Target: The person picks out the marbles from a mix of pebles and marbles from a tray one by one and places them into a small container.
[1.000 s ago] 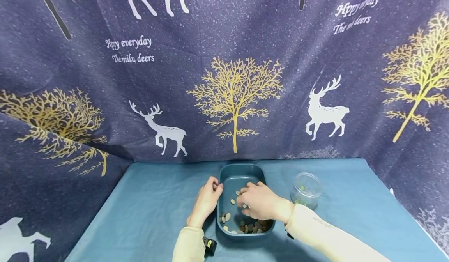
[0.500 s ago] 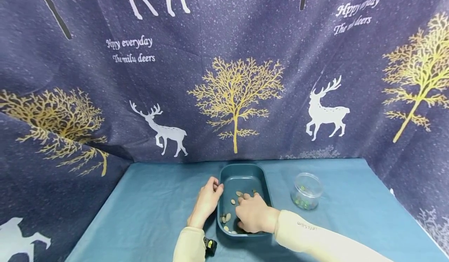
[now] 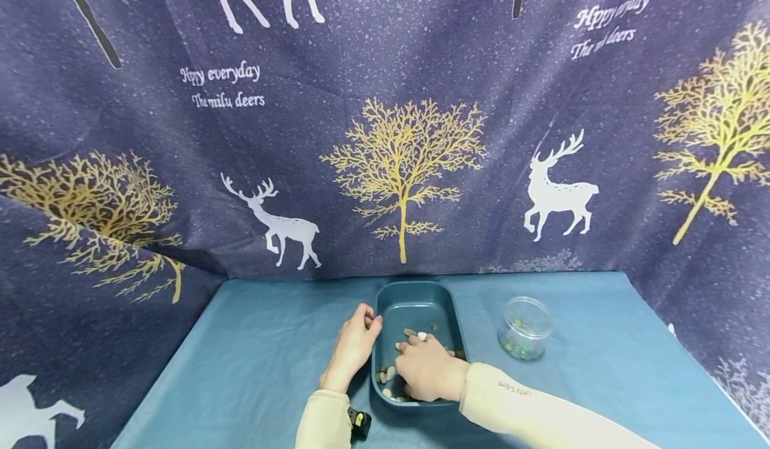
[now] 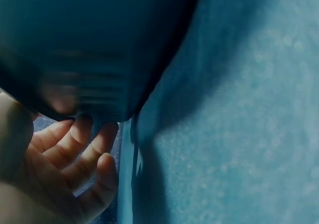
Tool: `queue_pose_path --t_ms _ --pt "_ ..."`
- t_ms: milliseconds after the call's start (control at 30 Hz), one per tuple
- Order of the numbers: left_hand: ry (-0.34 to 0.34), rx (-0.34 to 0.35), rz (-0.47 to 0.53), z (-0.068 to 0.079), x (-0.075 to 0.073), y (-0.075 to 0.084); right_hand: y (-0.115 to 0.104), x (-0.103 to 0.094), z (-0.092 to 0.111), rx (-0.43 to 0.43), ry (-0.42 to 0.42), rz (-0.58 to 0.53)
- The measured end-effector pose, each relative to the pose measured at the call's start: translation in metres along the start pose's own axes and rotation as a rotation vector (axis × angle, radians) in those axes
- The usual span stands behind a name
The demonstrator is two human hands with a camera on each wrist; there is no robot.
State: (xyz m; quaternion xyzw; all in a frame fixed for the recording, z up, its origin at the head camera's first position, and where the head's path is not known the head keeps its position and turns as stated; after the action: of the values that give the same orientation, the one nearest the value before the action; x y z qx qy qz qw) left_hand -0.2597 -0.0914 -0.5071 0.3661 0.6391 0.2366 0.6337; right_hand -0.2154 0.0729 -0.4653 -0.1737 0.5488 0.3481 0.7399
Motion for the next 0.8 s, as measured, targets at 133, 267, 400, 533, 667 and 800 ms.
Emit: queue_pose_path --t_ms 133,267,400,533,667,800 --pt "-0.008 -0.004 0.003 -0.0004 0.0012 0.0002 0.0042 -0.0017 0.0010 -0.050 0.005 -0.019" --pt "0.001 -0.008 -0.001 -0.0013 0.0012 0.0000 0.0061 -0.0030 0.0022 -0.079 0.019 -0.047" --pt "0.009 -0.013 -0.005 -0.0017 0.0007 -0.0006 0.0036 -0.0025 0.0032 -0.099 0.011 -0.063" --pt "0.002 -0.013 -0.002 -0.0019 0.0009 -0.0014 0.0016 -0.0020 0.0041 -0.094 -0.005 -0.067" --pt "0.006 -0.016 0.001 -0.0023 0.0010 -0.0019 0.0021 -0.0033 0.0048 -0.095 0.008 -0.082" --pt "0.000 -0.022 0.002 -0.0028 0.0011 -0.0015 0.0044 -0.0056 0.0065 -0.100 0.047 -0.107"
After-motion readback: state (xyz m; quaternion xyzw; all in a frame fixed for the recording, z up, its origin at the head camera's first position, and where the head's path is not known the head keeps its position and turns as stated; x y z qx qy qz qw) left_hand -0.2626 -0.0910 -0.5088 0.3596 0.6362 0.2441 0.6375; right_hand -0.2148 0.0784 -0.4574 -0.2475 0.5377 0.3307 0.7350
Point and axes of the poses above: each hand's wrist, its own z-axis away from the middle knuckle, its own x-axis out of the palm, y = z × x, the point moved 1 cm from there along -z, towards the middle knuckle, and after that the axes turned 11 degrees about -y, right-handed, at the moved point
